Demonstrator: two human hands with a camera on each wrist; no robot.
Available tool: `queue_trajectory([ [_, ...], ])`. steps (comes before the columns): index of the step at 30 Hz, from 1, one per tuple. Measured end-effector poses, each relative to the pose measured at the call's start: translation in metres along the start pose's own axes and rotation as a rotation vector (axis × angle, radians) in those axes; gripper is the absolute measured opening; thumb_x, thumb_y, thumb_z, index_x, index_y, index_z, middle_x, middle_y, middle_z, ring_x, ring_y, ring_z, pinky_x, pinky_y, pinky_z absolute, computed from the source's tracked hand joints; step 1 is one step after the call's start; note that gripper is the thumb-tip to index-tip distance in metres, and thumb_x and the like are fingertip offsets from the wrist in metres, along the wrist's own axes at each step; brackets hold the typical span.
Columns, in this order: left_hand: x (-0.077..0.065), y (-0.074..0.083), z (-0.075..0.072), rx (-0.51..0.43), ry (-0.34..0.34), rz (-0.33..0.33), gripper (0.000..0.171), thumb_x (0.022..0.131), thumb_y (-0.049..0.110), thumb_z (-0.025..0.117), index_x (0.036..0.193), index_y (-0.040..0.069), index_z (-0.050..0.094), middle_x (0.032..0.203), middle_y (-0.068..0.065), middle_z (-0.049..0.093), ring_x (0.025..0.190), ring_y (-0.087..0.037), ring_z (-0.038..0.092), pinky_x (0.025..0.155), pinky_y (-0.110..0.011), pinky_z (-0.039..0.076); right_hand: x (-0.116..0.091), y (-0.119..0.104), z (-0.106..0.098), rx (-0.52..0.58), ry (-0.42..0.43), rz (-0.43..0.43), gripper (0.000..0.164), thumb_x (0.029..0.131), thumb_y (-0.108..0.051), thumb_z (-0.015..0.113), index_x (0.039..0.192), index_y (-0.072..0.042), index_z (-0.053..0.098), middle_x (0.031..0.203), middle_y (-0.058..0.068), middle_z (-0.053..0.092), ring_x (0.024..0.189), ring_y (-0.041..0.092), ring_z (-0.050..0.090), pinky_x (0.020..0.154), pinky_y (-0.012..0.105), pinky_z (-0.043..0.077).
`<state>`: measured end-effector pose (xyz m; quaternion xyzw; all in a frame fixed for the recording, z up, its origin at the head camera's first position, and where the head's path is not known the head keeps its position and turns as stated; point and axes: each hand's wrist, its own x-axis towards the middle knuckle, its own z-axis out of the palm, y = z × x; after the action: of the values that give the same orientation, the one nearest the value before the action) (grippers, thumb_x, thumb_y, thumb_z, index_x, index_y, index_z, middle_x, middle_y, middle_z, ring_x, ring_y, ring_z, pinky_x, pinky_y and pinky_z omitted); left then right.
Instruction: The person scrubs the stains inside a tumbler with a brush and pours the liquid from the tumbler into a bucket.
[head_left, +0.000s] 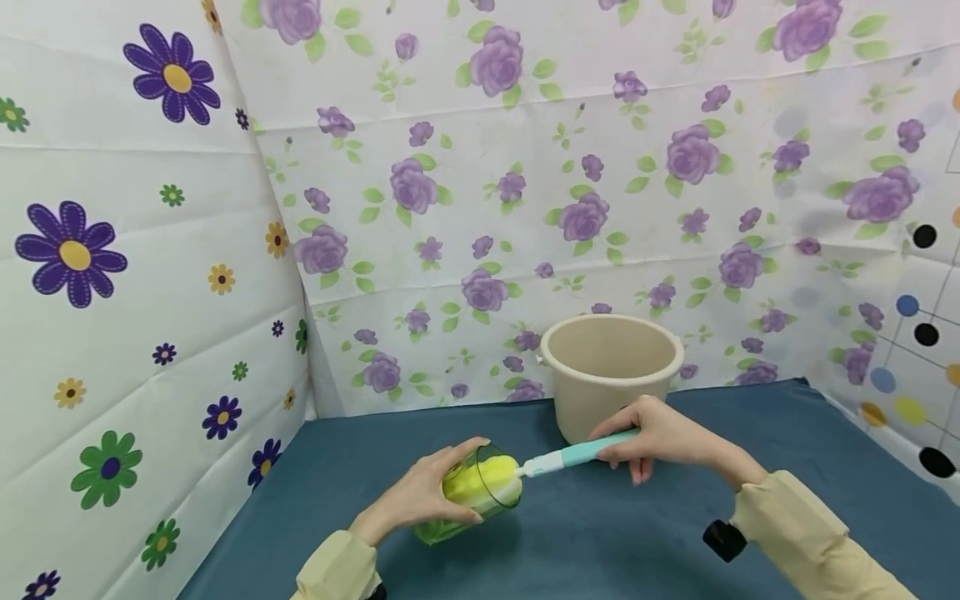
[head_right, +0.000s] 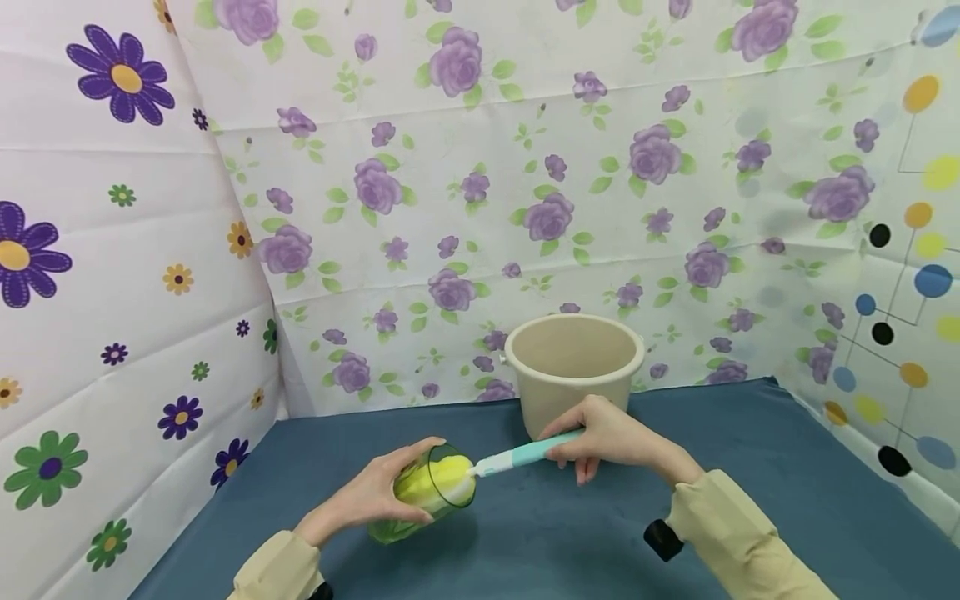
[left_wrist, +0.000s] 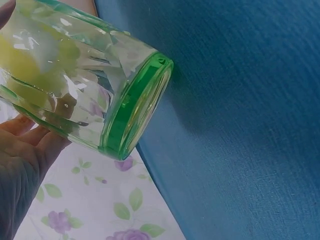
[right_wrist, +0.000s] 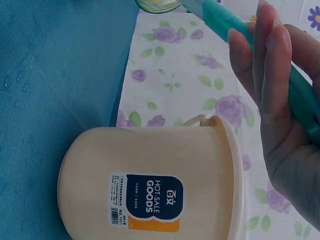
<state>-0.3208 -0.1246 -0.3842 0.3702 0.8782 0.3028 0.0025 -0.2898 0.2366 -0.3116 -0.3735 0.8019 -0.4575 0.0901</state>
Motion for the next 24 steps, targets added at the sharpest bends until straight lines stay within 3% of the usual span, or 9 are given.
queue_trajectory([
  [10, -0.0024, 0.0000, -0.0004, -0.010, 0.005, -0.007, 0.087, 0.067, 0.055, 0.072, 0.139, 0.045, 0.024, 0.123, 0.002, 0.045, 0.105, -0.021, 0.046, 0.074, -0.043, 0.040, 0.0048, -0.0031, 0.0029, -0.009, 0.021, 0.015, 0.031, 0.084, -0.014, 0.065, 0.111, 0.002, 0.062, 0.072, 0.010, 0.064, 0.048, 0.027, 0.059, 0.044, 0.043, 0.047],
  [18, -0.0023, -0.0013, -0.0003, -0.016, 0.011, 0.015, 0.086, 0.068, 0.054, 0.072, 0.140, 0.042, 0.025, 0.113, 0.004, 0.048, 0.098, -0.017, 0.048, 0.073, -0.041, 0.042, 0.0074, -0.0054, 0.0060, -0.003, -0.015, 0.030, 0.030, 0.085, -0.015, 0.064, 0.111, 0.001, 0.063, 0.072, 0.010, 0.064, 0.047, 0.025, 0.059, 0.044, 0.045, 0.046],
  [24, -0.0030, -0.0002, -0.0008, -0.032, 0.011, 0.029, 0.087, 0.068, 0.054, 0.072, 0.140, 0.041, 0.026, 0.115, 0.004, 0.048, 0.100, -0.016, 0.048, 0.076, -0.041, 0.042, 0.0066, -0.0068, 0.0057, 0.000, -0.021, 0.019, 0.029, 0.085, -0.015, 0.064, 0.110, 0.000, 0.064, 0.072, 0.011, 0.064, 0.048, 0.025, 0.059, 0.044, 0.043, 0.047],
])
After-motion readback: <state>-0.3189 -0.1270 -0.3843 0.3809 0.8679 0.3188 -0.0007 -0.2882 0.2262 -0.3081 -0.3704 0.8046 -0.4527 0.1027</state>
